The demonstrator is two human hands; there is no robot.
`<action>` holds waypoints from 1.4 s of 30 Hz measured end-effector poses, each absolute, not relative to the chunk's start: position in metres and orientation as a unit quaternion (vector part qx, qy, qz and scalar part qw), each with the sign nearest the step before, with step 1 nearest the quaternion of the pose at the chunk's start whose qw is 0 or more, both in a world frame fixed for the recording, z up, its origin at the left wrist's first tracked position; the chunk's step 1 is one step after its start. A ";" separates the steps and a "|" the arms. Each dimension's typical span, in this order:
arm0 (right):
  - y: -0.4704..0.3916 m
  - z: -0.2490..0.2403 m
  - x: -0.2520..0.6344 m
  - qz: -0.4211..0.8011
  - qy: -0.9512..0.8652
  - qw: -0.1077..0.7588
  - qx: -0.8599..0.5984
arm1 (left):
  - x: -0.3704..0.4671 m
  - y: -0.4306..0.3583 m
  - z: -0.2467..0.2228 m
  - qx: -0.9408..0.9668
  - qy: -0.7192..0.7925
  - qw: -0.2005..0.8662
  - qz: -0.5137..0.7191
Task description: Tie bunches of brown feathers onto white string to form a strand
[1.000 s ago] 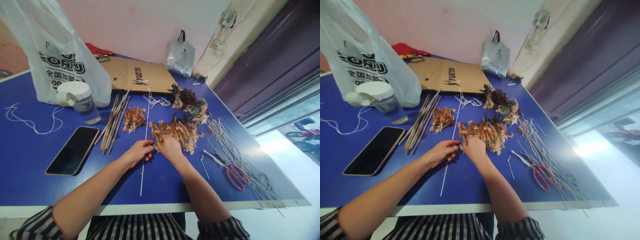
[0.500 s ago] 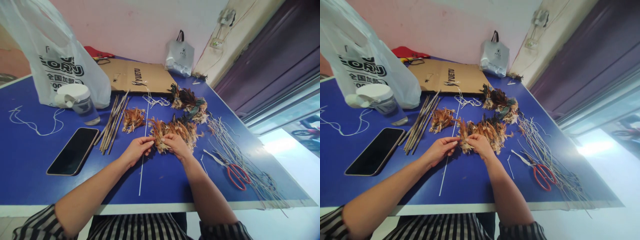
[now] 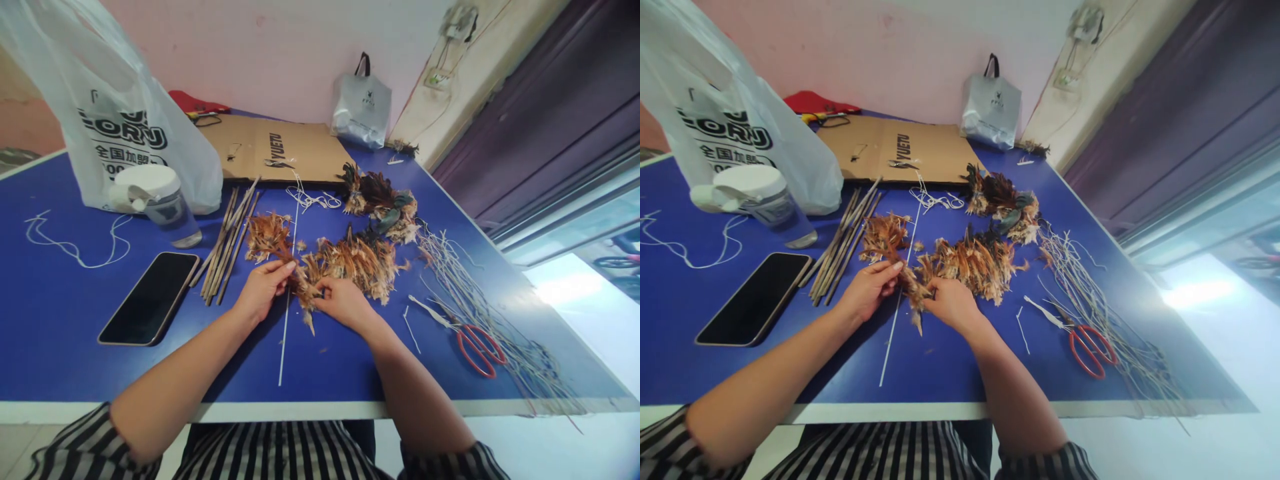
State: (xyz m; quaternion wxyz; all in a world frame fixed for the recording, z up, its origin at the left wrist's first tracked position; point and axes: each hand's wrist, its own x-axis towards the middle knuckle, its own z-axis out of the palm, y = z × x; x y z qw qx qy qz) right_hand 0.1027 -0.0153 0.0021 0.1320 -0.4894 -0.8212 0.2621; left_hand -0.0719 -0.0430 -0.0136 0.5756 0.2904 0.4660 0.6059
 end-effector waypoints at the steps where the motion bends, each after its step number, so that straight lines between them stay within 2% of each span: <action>1: -0.016 0.003 0.103 0.250 -0.826 0.120 -0.490 | -0.075 -0.042 -0.012 0.276 0.460 0.576 0.616; 6: -0.015 0.011 0.110 0.273 -0.829 0.101 -0.478 | -0.087 -0.040 -0.006 0.211 0.402 0.618 0.641; 10: -0.015 0.026 0.115 0.398 -0.773 0.193 -0.454 | -0.085 -0.043 -0.003 0.239 0.368 0.654 0.616; 14: -0.018 0.034 0.111 0.492 -0.702 0.278 -0.433 | -0.079 -0.049 0.000 0.317 0.398 0.642 0.573; 23: -0.026 0.020 0.096 0.655 -0.600 0.231 -0.397 | -0.070 -0.056 -0.001 0.401 0.426 0.634 0.506; 27: -0.025 0.015 0.092 0.714 -0.530 0.251 -0.383 | -0.068 -0.056 0.001 0.397 0.435 0.615 0.524; 30: -0.022 0.012 0.090 0.711 -0.489 0.318 -0.394 | -0.070 -0.055 0.001 0.386 0.467 0.578 0.547; 34: -0.019 0.009 0.090 0.650 -0.493 0.387 -0.429 | -0.070 -0.055 0.000 0.415 0.502 0.557 0.516; 42: -0.025 0.014 0.087 0.596 -0.559 0.352 -0.457 | -0.064 -0.058 0.003 0.457 0.499 0.582 0.450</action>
